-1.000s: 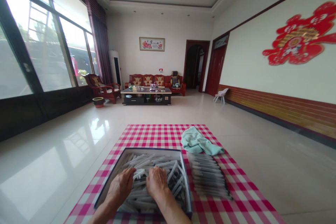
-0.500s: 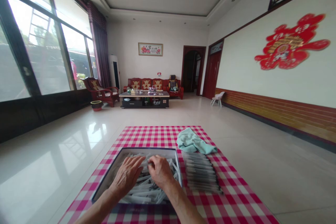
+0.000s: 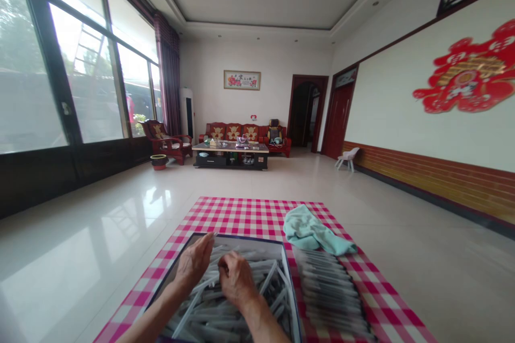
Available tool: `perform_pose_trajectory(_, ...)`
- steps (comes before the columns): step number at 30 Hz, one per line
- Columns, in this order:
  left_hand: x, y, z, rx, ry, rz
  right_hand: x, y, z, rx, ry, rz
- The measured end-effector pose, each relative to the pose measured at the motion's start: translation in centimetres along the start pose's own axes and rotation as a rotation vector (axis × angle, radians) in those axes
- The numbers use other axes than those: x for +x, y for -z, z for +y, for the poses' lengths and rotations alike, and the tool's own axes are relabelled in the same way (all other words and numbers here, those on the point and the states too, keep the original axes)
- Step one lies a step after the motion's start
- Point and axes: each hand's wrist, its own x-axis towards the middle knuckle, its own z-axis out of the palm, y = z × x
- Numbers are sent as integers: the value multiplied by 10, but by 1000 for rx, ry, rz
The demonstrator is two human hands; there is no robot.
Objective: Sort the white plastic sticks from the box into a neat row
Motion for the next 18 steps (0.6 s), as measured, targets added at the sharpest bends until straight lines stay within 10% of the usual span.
perform_pose_trajectory(5,2,-12,14,10,-68,-140,13,32,16,9,-57,183)
perform_pose_trajectory(18,-1,-8,23,15,-180,-316,-20,61,26,-115,-11,-280)
